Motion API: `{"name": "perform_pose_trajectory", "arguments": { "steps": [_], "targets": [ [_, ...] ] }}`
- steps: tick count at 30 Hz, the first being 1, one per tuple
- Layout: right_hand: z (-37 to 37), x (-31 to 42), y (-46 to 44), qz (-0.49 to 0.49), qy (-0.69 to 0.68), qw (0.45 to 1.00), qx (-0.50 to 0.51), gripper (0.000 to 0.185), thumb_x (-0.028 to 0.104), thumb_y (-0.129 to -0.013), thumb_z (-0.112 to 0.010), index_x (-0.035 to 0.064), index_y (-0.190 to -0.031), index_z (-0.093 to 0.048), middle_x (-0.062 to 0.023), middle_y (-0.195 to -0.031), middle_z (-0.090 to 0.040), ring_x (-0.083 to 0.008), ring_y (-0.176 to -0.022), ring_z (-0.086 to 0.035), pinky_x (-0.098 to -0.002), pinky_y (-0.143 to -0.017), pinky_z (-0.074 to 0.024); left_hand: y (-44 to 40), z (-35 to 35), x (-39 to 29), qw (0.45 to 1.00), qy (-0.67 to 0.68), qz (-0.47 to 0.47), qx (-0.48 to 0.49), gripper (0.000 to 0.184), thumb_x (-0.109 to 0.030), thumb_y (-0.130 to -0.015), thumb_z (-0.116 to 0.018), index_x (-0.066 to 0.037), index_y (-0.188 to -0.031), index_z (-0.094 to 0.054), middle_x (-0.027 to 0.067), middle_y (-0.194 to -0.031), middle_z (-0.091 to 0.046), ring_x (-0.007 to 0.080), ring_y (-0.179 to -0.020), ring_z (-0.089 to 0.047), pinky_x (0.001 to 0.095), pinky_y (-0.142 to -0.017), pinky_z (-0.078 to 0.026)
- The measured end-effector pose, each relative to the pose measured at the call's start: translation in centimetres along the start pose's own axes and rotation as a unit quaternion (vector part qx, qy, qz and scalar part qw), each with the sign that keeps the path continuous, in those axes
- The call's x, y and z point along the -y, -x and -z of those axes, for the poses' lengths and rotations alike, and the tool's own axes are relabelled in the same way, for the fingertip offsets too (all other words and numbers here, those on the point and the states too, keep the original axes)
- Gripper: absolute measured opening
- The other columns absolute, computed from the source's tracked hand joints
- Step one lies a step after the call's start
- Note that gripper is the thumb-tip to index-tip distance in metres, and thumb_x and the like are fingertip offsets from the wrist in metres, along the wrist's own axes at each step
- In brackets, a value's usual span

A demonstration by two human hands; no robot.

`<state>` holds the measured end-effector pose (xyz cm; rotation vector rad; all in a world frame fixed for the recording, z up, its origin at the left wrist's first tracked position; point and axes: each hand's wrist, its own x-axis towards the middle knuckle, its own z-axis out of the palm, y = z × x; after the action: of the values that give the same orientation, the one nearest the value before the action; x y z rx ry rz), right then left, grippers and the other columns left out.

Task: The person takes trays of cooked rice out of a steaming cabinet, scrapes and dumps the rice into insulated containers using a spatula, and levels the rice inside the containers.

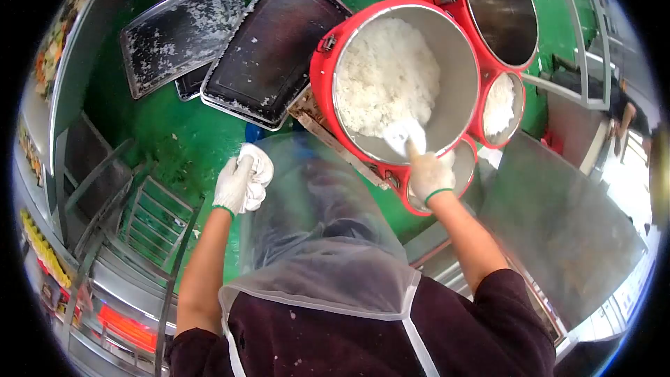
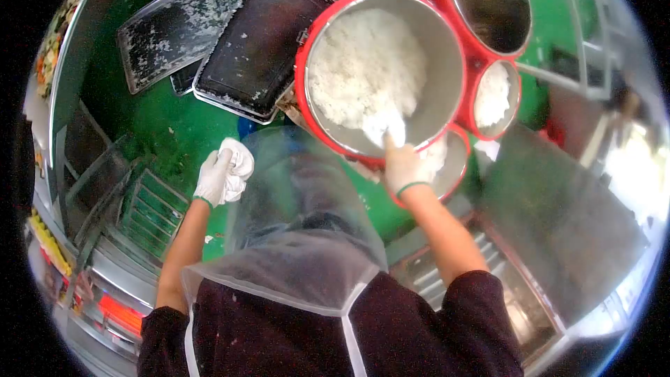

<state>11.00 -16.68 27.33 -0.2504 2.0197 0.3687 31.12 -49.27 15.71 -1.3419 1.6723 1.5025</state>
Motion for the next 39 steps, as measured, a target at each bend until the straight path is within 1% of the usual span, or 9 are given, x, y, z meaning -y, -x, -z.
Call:
{"name": "perform_pose_trajectory", "arguments": {
  "steps": [8,13,17,21,26,30,34,38,39],
  "targets": [
    [-6.4,-3.0,-18.3,0.017,-0.076,0.997,-0.007,0.091,0.018,-0.086,-0.053,0.0164,-0.155,0.005,-0.0341,-0.127,-0.054,-0.0434,-0.116,-0.058,-0.0460,-0.099,-0.0439,2.2,1.7,5.7,0.995,0.077,0.027,-0.059,0.048,-0.041,-0.094,-0.057,0.003,-0.113,-0.061,0.0098,-0.103,-0.066,0.0152,-0.091,-0.060,0.0292,-0.081,-0.048],
    [-2.0,1.7,-14.7,-0.025,-0.009,0.999,-0.025,0.063,0.023,-0.092,-0.046,0.0119,-0.151,-0.025,-0.0292,-0.119,-0.060,-0.0432,-0.110,-0.059,-0.0477,-0.095,-0.0462,2.4,3.2,9.0,0.983,0.168,0.064,-0.043,0.048,-0.040,-0.093,-0.059,0.003,-0.114,-0.061,0.0089,-0.104,-0.064,0.0139,-0.091,-0.059,0.0290,-0.081,-0.048],
    [-2.4,5.2,-4.9,0.164,-0.052,0.905,-0.389,0.043,0.009,-0.087,-0.058,0.0075,-0.129,-0.055,-0.0194,-0.096,-0.065,-0.0397,-0.096,-0.063,-0.0465,-0.081,-0.0513,-0.1,5.5,10.1,0.973,0.210,0.080,-0.059,0.050,-0.039,-0.092,-0.061,0.005,-0.115,-0.061,0.0096,-0.106,-0.064,0.0140,-0.093,-0.059,0.0280,-0.082,-0.048],
    [-10.1,15.3,-3.4,0.342,-0.306,0.844,-0.278,0.018,0.002,-0.087,-0.058,-0.0014,-0.104,-0.064,-0.0133,-0.095,-0.065,-0.0285,-0.085,-0.063,-0.0399,-0.075,-0.0506,-7.5,9.7,13.8,0.976,0.190,0.063,-0.084,0.050,-0.041,-0.093,-0.060,0.006,-0.111,-0.064,0.0132,-0.107,-0.067,0.0147,-0.094,-0.060,0.0293,-0.083,-0.048],
    [-27.4,26.7,-24.3,-0.072,-0.731,0.669,0.115,0.023,0.019,-0.091,-0.054,0.0027,-0.105,-0.061,-0.0034,-0.082,-0.053,-0.0140,-0.068,-0.047,-0.0316,-0.060,-0.0399,-15.2,15.3,8.2,0.998,0.064,0.025,-0.002,0.033,-0.030,-0.090,-0.059,0.000,-0.101,-0.067,0.0111,-0.089,-0.067,0.0192,-0.082,-0.062,0.0326,-0.076,-0.051],
    [-35.5,31.7,-42.4,-0.148,-0.712,0.685,0.044,0.034,0.041,-0.090,-0.055,0.0079,-0.096,-0.059,-0.0040,-0.079,-0.048,-0.0156,-0.062,-0.039,-0.0344,-0.054,-0.0327,-26.2,17.3,8.0,0.926,-0.250,-0.278,-0.041,0.017,-0.012,-0.082,-0.058,-0.007,-0.097,-0.064,0.0078,-0.081,-0.062,0.0156,-0.069,-0.059,0.0300,-0.064,-0.050],
    [-39.0,34.5,-51.2,-0.145,-0.847,0.509,-0.041,0.047,0.041,-0.095,-0.058,0.0064,-0.127,-0.056,-0.0045,-0.111,-0.062,-0.0203,-0.086,-0.055,-0.0359,-0.074,-0.0446,-33.6,15.7,3.0,0.993,0.045,-0.029,0.105,0.027,0.009,-0.077,-0.047,-0.011,-0.094,-0.042,0.0052,-0.070,-0.046,0.0118,-0.041,-0.042,0.0298,-0.029,-0.027],
    [-39.9,33.8,-54.1,-0.108,-0.926,0.361,-0.034,0.047,0.021,-0.089,-0.069,0.0041,-0.130,-0.054,-0.0070,-0.122,-0.060,-0.0229,-0.106,-0.057,-0.0378,-0.092,-0.0465,-44.3,14.4,2.9,0.973,-0.154,-0.093,0.142,0.069,-0.002,-0.083,-0.056,-0.013,-0.139,-0.018,0.0142,-0.080,-0.060,0.0204,-0.055,-0.057,0.0358,-0.040,-0.047],
    [-38.0,34.1,-52.5,-0.082,-0.885,0.451,-0.084,0.044,0.016,-0.088,-0.068,0.0044,-0.129,-0.055,-0.0073,-0.121,-0.060,-0.0225,-0.104,-0.058,-0.0381,-0.091,-0.0476,-44.4,14.2,1.2,0.966,-0.162,-0.008,0.200,0.078,-0.003,-0.083,-0.057,-0.011,-0.143,-0.007,0.0148,-0.082,-0.061,0.0221,-0.059,-0.060,0.0390,-0.045,-0.050]
  ]
}}
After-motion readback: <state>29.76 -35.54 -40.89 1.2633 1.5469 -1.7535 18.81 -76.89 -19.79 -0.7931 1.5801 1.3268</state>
